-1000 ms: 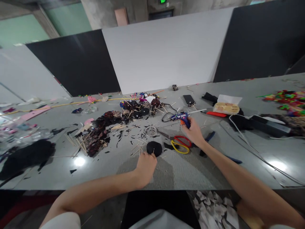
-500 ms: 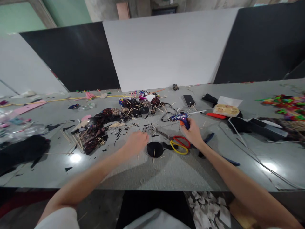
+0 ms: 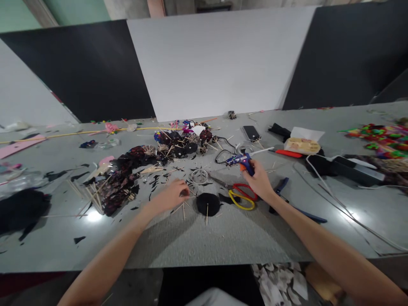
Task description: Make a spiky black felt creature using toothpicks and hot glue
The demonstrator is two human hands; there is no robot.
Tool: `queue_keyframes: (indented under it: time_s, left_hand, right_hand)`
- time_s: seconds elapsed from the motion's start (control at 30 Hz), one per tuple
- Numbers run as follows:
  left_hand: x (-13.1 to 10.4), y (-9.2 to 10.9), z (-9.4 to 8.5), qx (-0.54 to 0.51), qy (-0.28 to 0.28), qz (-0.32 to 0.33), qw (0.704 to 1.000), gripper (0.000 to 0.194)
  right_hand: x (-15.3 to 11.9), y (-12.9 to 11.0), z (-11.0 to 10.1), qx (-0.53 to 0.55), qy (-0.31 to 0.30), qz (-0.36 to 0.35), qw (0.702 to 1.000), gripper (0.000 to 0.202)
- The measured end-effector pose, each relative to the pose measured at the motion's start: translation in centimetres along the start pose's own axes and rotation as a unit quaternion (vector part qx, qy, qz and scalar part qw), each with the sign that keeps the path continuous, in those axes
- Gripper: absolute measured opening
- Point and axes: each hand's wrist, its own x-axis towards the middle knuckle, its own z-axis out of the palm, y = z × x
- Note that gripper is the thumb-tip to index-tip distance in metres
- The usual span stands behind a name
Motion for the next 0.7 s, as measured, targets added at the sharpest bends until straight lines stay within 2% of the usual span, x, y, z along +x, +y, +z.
queue_keyframes:
  time_s: [0.1, 0.27, 0.33, 0.43, 0.6, 0.7]
  left_hand:
    - [-0.3, 0.5, 0.6, 0.008, -0.007, 0.0, 1.0, 0.015]
    - [-1.0, 1.6, 1.2, 0.094, 0.006, 0.021, 0.995, 0.016]
    - [-1.1, 1.5, 1.5, 0.099, 0.022, 0.014, 0.995, 0.02]
    - [-0.8, 0.4, 1.9, 0.048, 0.058, -0.004, 0.997, 0.026]
    - [0.3, -1.8, 0.7, -0.06, 0.144, -0.051, 0.986, 0.046]
    - [1.3, -0.9, -0.6, -0.065, 0.156, -0.046, 0.985, 0.047]
  right_hand:
    - [-0.1, 0.1, 0.0, -0.006, -0.005, 0.01, 1.0, 0.041]
    - [-0.2, 0.2, 0.1, -0.011, -0.003, 0.008, 1.0, 0.043]
    - [-0.2, 0.3, 0.1, -0.015, -0.001, 0.006, 1.0, 0.042]
    - [-0.2, 0.3, 0.1, -0.021, -0.004, 0.006, 1.0, 0.039]
    - [-0.1, 0.3, 0.2, -0.013, -0.004, -0.008, 1.0, 0.039]
    - [0.0, 0.3, 0.2, -0.014, -0.002, -0.009, 1.0, 0.04]
